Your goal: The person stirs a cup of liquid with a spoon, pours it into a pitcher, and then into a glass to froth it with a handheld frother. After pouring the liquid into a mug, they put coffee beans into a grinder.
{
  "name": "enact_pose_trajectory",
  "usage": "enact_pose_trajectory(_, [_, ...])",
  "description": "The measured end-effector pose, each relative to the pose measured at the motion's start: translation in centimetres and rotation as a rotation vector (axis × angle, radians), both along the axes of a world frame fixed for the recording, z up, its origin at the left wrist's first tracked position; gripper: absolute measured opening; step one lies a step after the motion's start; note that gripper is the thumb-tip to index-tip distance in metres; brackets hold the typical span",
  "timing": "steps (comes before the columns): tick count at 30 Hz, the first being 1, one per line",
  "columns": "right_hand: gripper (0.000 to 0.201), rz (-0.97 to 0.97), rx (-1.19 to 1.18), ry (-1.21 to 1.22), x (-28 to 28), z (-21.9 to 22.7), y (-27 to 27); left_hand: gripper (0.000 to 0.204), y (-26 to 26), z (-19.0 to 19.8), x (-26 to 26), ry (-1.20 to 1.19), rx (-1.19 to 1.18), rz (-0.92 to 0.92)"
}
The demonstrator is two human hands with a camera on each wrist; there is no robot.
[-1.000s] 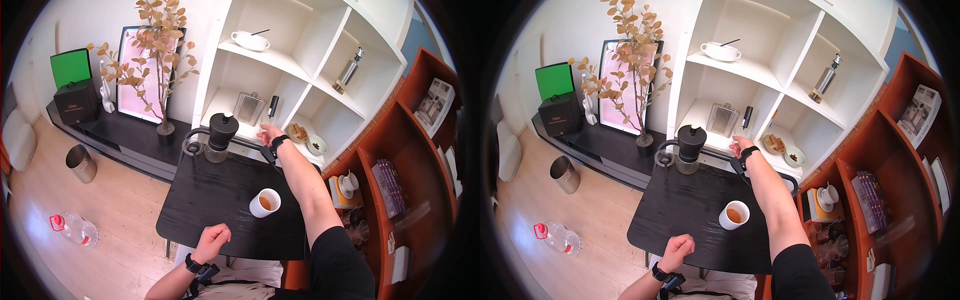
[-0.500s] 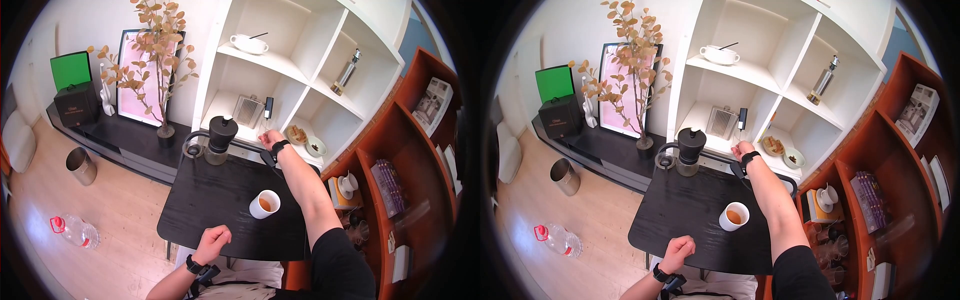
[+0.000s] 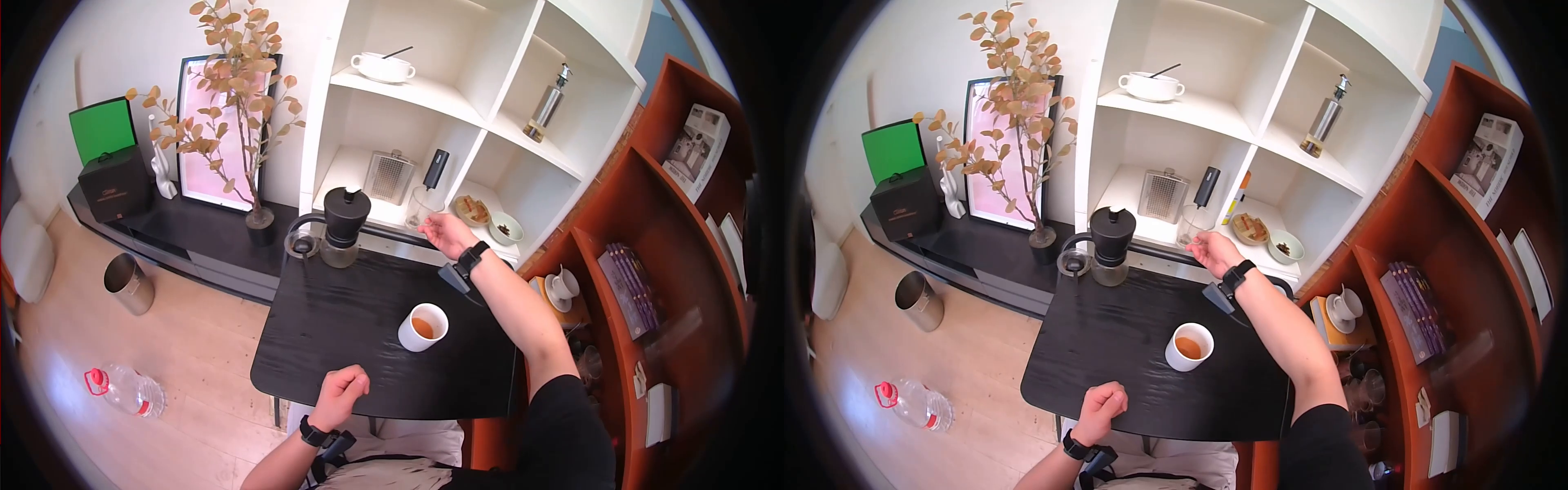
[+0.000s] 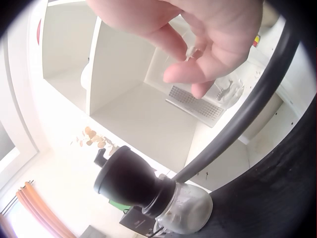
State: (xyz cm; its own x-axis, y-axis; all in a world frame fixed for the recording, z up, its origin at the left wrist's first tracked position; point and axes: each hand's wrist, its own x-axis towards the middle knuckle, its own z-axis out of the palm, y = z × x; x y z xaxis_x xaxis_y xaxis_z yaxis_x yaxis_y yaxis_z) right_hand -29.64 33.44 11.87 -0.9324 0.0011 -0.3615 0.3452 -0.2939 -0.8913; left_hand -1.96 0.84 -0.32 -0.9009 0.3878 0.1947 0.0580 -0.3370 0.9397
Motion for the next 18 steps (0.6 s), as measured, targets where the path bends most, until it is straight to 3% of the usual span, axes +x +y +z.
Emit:
enact_pose_trajectory(10, [0.016,0.099,0.179,-0.001,9.8,5.6,4.9,0.030,0.0,0.5,0.2,0.006,-0.023,0.015])
enact_pose_trajectory(18, [0.014,-0.057,0.268,-0.031,9.8,4.7,9.8,0.028,0.0,0.3,0.1,0.026,-0.034,0.022])
